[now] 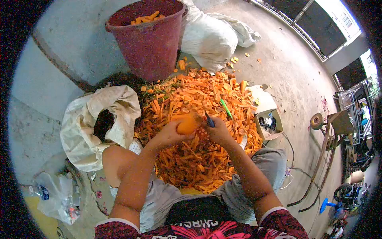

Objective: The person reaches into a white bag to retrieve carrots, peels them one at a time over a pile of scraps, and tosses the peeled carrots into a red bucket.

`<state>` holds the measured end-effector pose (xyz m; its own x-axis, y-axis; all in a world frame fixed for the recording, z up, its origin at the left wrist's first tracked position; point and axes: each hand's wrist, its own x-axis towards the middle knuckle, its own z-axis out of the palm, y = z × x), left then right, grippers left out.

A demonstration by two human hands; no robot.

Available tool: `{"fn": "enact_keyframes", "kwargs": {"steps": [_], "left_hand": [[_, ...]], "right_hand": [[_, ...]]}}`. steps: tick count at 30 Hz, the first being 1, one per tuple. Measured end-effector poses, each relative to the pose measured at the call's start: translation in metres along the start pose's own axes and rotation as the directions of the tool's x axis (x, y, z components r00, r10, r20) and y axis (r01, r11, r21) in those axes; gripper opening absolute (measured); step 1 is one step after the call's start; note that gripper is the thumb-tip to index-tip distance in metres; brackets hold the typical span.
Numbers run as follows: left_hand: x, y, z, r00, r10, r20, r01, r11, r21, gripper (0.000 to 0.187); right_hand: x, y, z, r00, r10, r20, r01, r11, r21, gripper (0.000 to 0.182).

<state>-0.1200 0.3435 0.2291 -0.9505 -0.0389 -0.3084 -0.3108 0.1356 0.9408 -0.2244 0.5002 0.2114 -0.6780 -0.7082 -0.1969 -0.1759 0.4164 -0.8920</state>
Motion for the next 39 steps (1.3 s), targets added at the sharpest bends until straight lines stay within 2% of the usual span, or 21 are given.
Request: {"fn": "enact_keyframes", "kwargs": {"steps": [1, 4, 7, 10, 13, 16, 19, 22, 25, 27, 28, 31, 32, 33, 34, 35, 37, 38, 39], "left_hand": [[0.001, 0.003, 0.000, 0.999, -0.046, -0.022, 0.045, 0.998, -0.035, 0.048], [0.005, -0.002, -0.004, 0.995, -0.054, -0.083, 0.058, 0.997, 0.052, 0.045], [0.007, -0.004, -0.004, 0.990, -0.106, -0.088, 0.109, 0.993, 0.036, 0.045], [0.009, -0.010, 0.001, 0.993, -0.058, -0.105, 0.060, 0.998, 0.019, 0.044], [0.004, -0.004, 0.006, 0.993, 0.035, -0.116, -0.026, 0.997, 0.074, 0.041], [0.006, -0.018, 0.010, 0.997, 0.055, -0.050, -0.058, 0.996, -0.062, 0.038], [0.008, -0.026, 0.013, 0.997, 0.074, -0.025, -0.076, 0.992, -0.105, 0.037], [-0.008, 0.000, 0.020, 0.908, 0.253, -0.334, -0.110, 0.913, 0.392, 0.037], [0.002, -0.017, 0.026, 0.851, 0.361, -0.382, -0.116, 0.838, 0.533, 0.037], [0.004, -0.026, 0.017, 0.980, 0.058, -0.188, -0.023, 0.983, 0.182, 0.038], [0.004, -0.027, 0.014, 0.997, -0.065, -0.042, 0.065, 0.998, 0.008, 0.038], [-0.001, -0.027, 0.015, 0.999, 0.025, 0.045, -0.007, 0.933, -0.361, 0.038], [-0.004, -0.024, 0.016, 0.986, 0.166, 0.019, -0.161, 0.976, -0.143, 0.038], [-0.008, -0.015, 0.014, 0.952, 0.304, 0.028, -0.305, 0.948, 0.088, 0.038], [-0.009, -0.012, 0.016, 0.937, 0.345, 0.059, -0.349, 0.908, 0.233, 0.039], [-0.010, -0.009, 0.017, 0.918, 0.386, 0.090, -0.390, 0.843, 0.371, 0.039], [-0.014, -0.009, 0.030, 0.949, 0.298, 0.102, -0.310, 0.824, 0.475, 0.042], [-0.013, -0.005, 0.031, 0.948, 0.317, 0.035, -0.296, 0.831, 0.472, 0.044], [-0.015, -0.002, 0.027, 0.953, 0.301, 0.031, -0.286, 0.864, 0.414, 0.044]], "right_hand": [[0.000, 0.003, -0.002, 0.999, -0.024, 0.043, 0.025, 0.999, -0.025, 0.017], [-0.011, -0.012, -0.013, 0.989, 0.038, 0.144, -0.008, 0.979, -0.204, 0.020], [-0.013, -0.012, -0.013, 0.994, 0.033, 0.101, -0.003, 0.958, -0.287, 0.020], [-0.011, -0.001, -0.011, 0.998, -0.047, 0.042, 0.059, 0.927, -0.370, 0.017], [-0.009, 0.003, -0.009, 1.000, -0.021, 0.004, 0.021, 0.905, -0.426, 0.015], [-0.006, 0.009, -0.007, 1.000, -0.020, 0.006, 0.020, 0.910, -0.414, 0.013], [-0.004, 0.004, -0.010, 0.996, 0.067, 0.062, -0.031, 0.891, -0.454, 0.020], [-0.002, 0.010, -0.009, 0.995, 0.081, 0.055, -0.044, 0.875, -0.482, 0.022], [0.001, 0.023, -0.001, 0.999, -0.048, -0.020, 0.033, 0.887, -0.461, 0.013], [0.001, 0.025, 0.000, 1.000, -0.022, 0.006, 0.022, 0.914, -0.404, 0.014], [0.001, 0.024, -0.002, 1.000, -0.009, 0.017, 0.015, 0.926, -0.378, 0.015], [0.004, 0.015, -0.002, 0.992, 0.055, 0.115, -0.004, 0.915, -0.403, 0.020], [0.005, 0.019, 0.000, 0.985, 0.117, 0.126, -0.046, 0.886, -0.461, 0.020], [0.009, 0.027, 0.004, 0.976, 0.177, 0.130, -0.086, 0.852, -0.516, 0.020], [0.014, 0.038, 0.007, 0.964, 0.235, 0.124, -0.125, 0.814, -0.568, 0.020], [0.018, 0.058, 0.013, 0.969, 0.159, 0.189, 0.005, 0.750, -0.661, 0.020], [0.018, 0.090, 0.025, 0.938, 0.044, 0.343, 0.265, 0.547, -0.794, 0.020], [0.015, 0.097, 0.031, 0.933, 0.092, 0.348, 0.161, 0.757, -0.633, 0.022], [0.012, 0.099, 0.035, 0.929, 0.061, 0.364, 0.187, 0.773, -0.607, 0.025]]}}
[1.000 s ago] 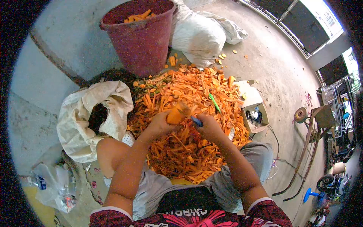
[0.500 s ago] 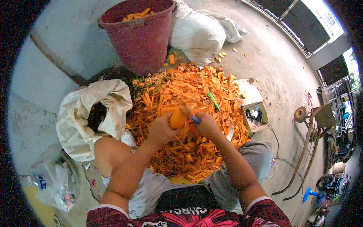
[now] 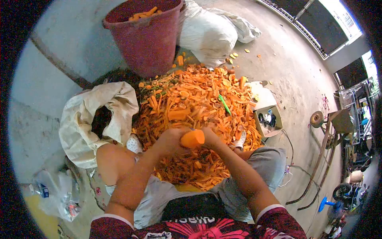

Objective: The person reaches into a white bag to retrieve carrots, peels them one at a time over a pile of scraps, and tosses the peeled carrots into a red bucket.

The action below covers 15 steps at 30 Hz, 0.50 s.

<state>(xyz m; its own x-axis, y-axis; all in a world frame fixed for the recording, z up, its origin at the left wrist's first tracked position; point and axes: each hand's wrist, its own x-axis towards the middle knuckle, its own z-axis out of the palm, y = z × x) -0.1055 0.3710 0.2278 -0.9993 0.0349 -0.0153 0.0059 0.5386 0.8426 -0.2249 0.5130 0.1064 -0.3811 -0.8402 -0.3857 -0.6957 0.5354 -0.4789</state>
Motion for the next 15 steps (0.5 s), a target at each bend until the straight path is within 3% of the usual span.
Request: {"fn": "enact_keyframes", "kwargs": {"steps": [2, 3, 5, 8, 9, 12, 14, 15], "left_hand": [[0.001, -0.002, -0.013, 1.000, -0.023, 0.008, 0.024, 0.993, -0.120, 0.044], [0.000, -0.005, -0.012, 1.000, -0.002, -0.014, 0.000, 0.993, -0.117, 0.043], [0.000, -0.016, -0.009, 0.997, 0.048, -0.057, -0.054, 0.993, -0.109, 0.041], [-0.009, -0.026, -0.016, 0.951, -0.108, 0.289, 0.044, 0.975, 0.218, 0.041], [-0.008, -0.026, -0.022, 0.848, -0.242, 0.472, 0.012, 0.899, 0.438, 0.046], [0.004, -0.006, -0.059, 0.711, -0.524, 0.469, -0.028, 0.645, 0.763, 0.040], [0.016, -0.048, -0.105, 0.854, -0.407, 0.325, -0.050, 0.558, 0.829, 0.035], [0.026, -0.027, -0.139, 0.956, -0.267, 0.122, 0.038, 0.525, 0.851, 0.030]], "right_hand": [[0.003, 0.001, 0.009, 0.997, -0.067, -0.029, 0.068, 0.997, 0.036, 0.032], [0.009, 0.005, 0.022, 0.990, 0.108, 0.090, -0.110, 0.994, 0.019, 0.026], [-0.009, -0.016, -0.011, 0.969, 0.230, 0.090, -0.235, 0.970, 0.059, 0.025], [-0.017, -0.019, -0.035, 0.943, 0.331, 0.036, -0.333, 0.939, 0.089, 0.023], [-0.018, -0.017, -0.039, 0.937, 0.349, 0.010, -0.349, 0.933, 0.094, 0.022], [-0.020, -0.015, -0.047, 0.944, 0.329, 0.006, -0.329, 0.944, 0.004, 0.019], [-0.020, -0.021, -0.051, 0.948, 0.312, 0.062, -0.310, 0.950, -0.041, 0.019], [-0.020, -0.023, -0.053, 0.948, 0.305, 0.090, -0.300, 0.952, -0.065, 0.020]]}}
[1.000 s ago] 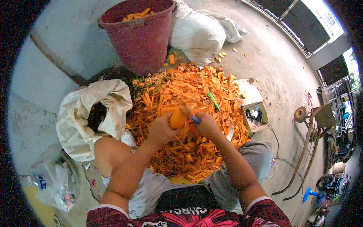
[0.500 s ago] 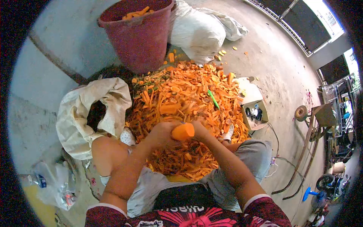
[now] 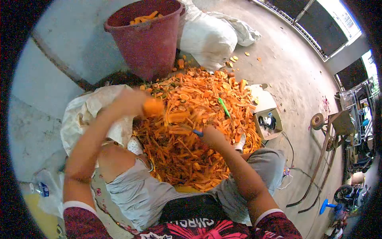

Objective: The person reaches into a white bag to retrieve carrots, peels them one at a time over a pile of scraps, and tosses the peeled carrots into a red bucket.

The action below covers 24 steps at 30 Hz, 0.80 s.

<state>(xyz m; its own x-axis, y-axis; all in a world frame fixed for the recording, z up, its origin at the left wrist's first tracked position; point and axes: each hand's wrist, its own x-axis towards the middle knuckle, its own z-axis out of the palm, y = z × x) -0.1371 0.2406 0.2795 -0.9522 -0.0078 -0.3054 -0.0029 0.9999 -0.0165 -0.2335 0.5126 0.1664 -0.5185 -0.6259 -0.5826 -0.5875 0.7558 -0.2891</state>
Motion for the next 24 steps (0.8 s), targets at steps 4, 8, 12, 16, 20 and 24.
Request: {"fn": "enact_keyframes", "kwargs": {"steps": [4, 8, 12, 16, 20, 24], "left_hand": [[0.021, -0.088, -0.122, 0.438, -0.114, -0.892, -0.182, 0.960, -0.212, 0.043], [-0.003, -0.132, -0.141, 0.284, -0.044, -0.958, 0.225, 0.974, 0.022, 0.041], [-0.034, -0.145, -0.059, 0.614, -0.360, -0.703, 0.290, 0.931, -0.223, 0.034], [-0.071, -0.196, 0.113, 0.856, -0.455, -0.247, 0.258, 0.788, -0.558, 0.023], [-0.111, -0.162, 0.214, 0.785, -0.618, 0.042, 0.554, 0.671, -0.493, 0.030], [-0.140, -0.126, 0.264, 0.726, -0.687, 0.020, 0.636, 0.661, -0.398, 0.033]], "right_hand": [[-0.002, -0.009, 0.004, 0.998, -0.029, 0.062, 0.032, 0.998, -0.047, 0.021], [-0.004, -0.007, -0.001, 1.000, -0.021, 0.024, 0.020, 1.000, 0.014, 0.021], [-0.012, -0.003, -0.004, 0.997, -0.058, -0.057, 0.065, 0.991, 0.121, 0.025], [-0.006, 0.011, 0.004, 0.997, -0.016, -0.075, 0.021, 0.997, 0.070, 0.022], [-0.027, 0.022, -0.011, 0.981, -0.025, -0.190, 0.040, 0.996, 0.075, 0.020], [-0.055, 0.018, -0.036, 0.976, 0.054, -0.213, -0.030, 0.993, 0.112, 0.018]]}}
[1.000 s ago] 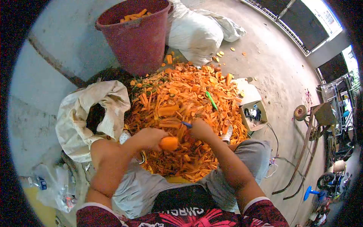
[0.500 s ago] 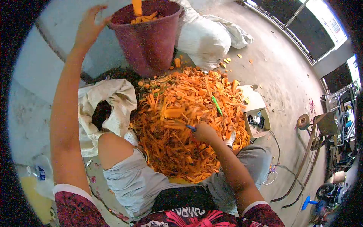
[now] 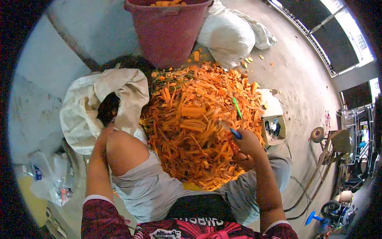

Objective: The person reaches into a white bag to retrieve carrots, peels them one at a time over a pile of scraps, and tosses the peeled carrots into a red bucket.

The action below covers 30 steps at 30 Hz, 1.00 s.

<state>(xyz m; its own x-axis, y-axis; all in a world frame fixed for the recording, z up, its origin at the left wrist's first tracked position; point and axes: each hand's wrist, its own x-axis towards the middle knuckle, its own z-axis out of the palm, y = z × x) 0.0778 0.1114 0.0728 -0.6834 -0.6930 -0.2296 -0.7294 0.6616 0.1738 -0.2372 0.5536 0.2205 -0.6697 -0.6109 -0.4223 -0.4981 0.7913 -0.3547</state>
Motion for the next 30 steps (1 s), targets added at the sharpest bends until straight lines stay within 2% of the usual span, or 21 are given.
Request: {"fn": "enact_keyframes", "kwargs": {"steps": [3, 4, 7, 10, 13, 15, 16, 18, 19, 21, 23, 24, 27, 30], "left_hand": [[-0.014, -0.004, 0.008, 0.999, -0.037, 0.033, 0.037, 0.999, 0.004, 0.034], [-0.015, -0.003, 0.008, 0.998, -0.047, 0.044, 0.047, 0.999, 0.005, 0.035], [-0.011, -0.006, 0.006, 0.996, -0.068, 0.062, 0.068, 0.998, 0.003, 0.036], [0.002, -0.010, 0.007, 0.993, -0.085, 0.077, 0.085, 0.996, 0.002, 0.037], [0.023, -0.018, 0.011, 0.994, -0.086, 0.074, 0.086, 0.996, 0.000, 0.038], [0.045, -0.028, 0.026, 0.997, -0.071, 0.034, 0.071, 0.997, -0.001, 0.039], [0.065, -0.049, 0.053, 0.998, -0.035, -0.054, 0.035, 0.999, -0.003, 0.041], [0.101, -0.085, 0.100, 0.974, 0.033, -0.226, -0.032, 0.999, 0.009, 0.047], [0.098, -0.072, 0.090, 0.988, 0.010, -0.154, -0.001, 0.998, 0.055, 0.047], [0.088, -0.039, 0.067, 0.999, -0.046, -0.010, 0.047, 0.987, 0.152, 0.048], [0.088, -0.028, 0.059, 0.983, -0.114, 0.144, 0.107, 0.993, 0.056, 0.046], [0.092, -0.027, 0.060, 0.965, -0.140, 0.220, 0.141, 0.990, 0.011, 0.045], [0.127, -0.060, 0.099, 0.911, -0.213, 0.353, 0.266, 0.958, -0.109, 0.049], [0.138, -0.090, 0.147, 0.982, -0.173, 0.073, 0.147, 0.950, 0.276, 0.057]], "right_hand": [[-0.008, 0.003, -0.002, 0.997, 0.022, -0.071, -0.013, 0.992, 0.125, 0.017], [-0.005, 0.005, 0.001, 0.995, 0.083, -0.060, -0.075, 0.990, 0.121, 0.016], [-0.005, -0.004, -0.003, 0.997, 0.071, -0.017, -0.071, 0.997, -0.011, 0.020], [0.005, 0.010, 0.012, 0.999, 0.042, -0.031, -0.042, 0.999, 0.006, 0.018], [0.012, 0.030, 0.035, 0.986, 0.054, -0.157, -0.024, 0.982, 0.186, 0.016], [0.016, 0.034, 0.037, 0.982, 0.051, -0.183, -0.027, 0.991, 0.132, 0.013], [0.020, 0.036, 0.036, 0.979, 0.048, -0.197, -0.029, 0.995, 0.099, 0.012], [0.024, 0.039, 0.038, 0.975, 0.087, -0.205, -0.043, 0.977, 0.209, 0.012], [0.025, 0.040, 0.042, 0.974, 0.108, -0.201, -0.052, 0.962, 0.266, 0.013], [0.027, 0.045, 0.050, 0.963, 0.103, -0.249, -0.053, 0.978, 0.200, 0.015], [0.032, 0.048, 0.052, 0.948, 0.085, -0.308, -0.048, 0.991, 0.125, 0.018], [0.031, 0.033, 0.046, 0.946, 0.129, -0.298, -0.087, 0.985, 0.150, 0.020], [0.038, 0.032, 0.051, 0.945, 0.110, -0.308, -0.073, 0.989, 0.128, 0.019], [0.042, 0.028, 0.054, 0.948, 0.082, -0.308, -0.041, 0.990, 0.138, 0.019]]}}
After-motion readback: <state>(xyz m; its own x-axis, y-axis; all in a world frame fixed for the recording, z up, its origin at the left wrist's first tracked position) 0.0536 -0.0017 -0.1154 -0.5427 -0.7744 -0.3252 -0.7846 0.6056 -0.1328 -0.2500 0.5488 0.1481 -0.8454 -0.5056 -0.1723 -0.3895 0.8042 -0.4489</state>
